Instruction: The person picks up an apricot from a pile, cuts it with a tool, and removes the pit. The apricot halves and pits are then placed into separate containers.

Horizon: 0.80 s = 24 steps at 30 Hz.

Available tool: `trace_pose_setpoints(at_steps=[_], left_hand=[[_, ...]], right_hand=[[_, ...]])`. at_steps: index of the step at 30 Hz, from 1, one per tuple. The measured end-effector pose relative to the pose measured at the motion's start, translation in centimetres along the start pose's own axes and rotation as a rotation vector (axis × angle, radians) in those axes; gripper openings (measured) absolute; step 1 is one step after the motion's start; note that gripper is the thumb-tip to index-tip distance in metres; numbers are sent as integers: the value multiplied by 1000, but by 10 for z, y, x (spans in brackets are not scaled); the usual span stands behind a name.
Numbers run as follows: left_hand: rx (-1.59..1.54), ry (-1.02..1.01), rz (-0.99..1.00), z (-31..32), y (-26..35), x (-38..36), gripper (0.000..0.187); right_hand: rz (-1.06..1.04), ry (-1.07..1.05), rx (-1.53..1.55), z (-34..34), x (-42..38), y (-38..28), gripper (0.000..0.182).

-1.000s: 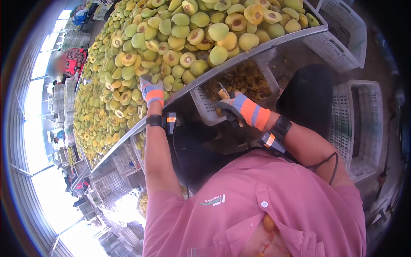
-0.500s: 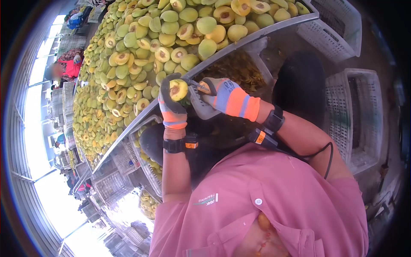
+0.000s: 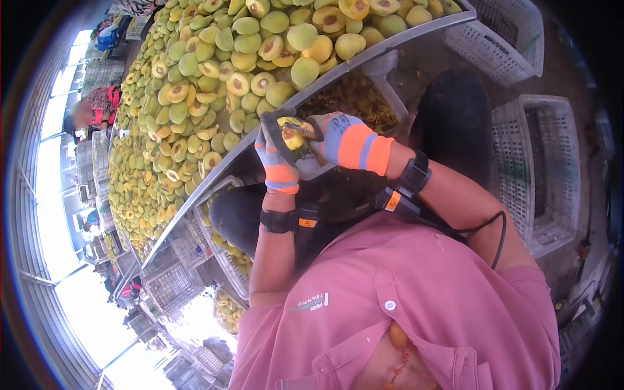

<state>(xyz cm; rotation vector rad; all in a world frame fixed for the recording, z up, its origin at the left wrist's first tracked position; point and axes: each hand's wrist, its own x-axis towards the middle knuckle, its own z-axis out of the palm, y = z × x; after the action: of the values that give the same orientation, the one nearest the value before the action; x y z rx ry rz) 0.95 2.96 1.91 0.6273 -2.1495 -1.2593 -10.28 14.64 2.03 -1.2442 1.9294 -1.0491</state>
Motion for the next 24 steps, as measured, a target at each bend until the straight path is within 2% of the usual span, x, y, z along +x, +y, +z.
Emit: trace_pose_setpoints(at_steps=[2,4,7,10,13,16,19,21,24], left_hand=[[-130,37,-85,3,-2,0,29],[-464,76,-293,3,-5,1,24],[-366,104,-313,7,-1,-1,29],[-52,84,-118,9,2,-8,21],[127,62,-54,6,10,-9,19],[176,67,218,1,12,-7,19],[187,30,270,-3,25,-6,19],[107,39,133,-3,25,-7,18],[59,14,8,-2,21,-7,17]], right_hand=[[26,-5,15,2,0,3,25],[60,-26,56,7,-1,3,25],[92,-62,164,16,-2,11,25],[82,-116,312,24,-4,19,22],[115,-222,496,20,-8,18,23],[78,-271,665,20,-10,16,20],[28,-234,700,20,-10,13,15],[-19,-227,704,19,-10,13,15],[11,-271,497,13,-7,16,24]])
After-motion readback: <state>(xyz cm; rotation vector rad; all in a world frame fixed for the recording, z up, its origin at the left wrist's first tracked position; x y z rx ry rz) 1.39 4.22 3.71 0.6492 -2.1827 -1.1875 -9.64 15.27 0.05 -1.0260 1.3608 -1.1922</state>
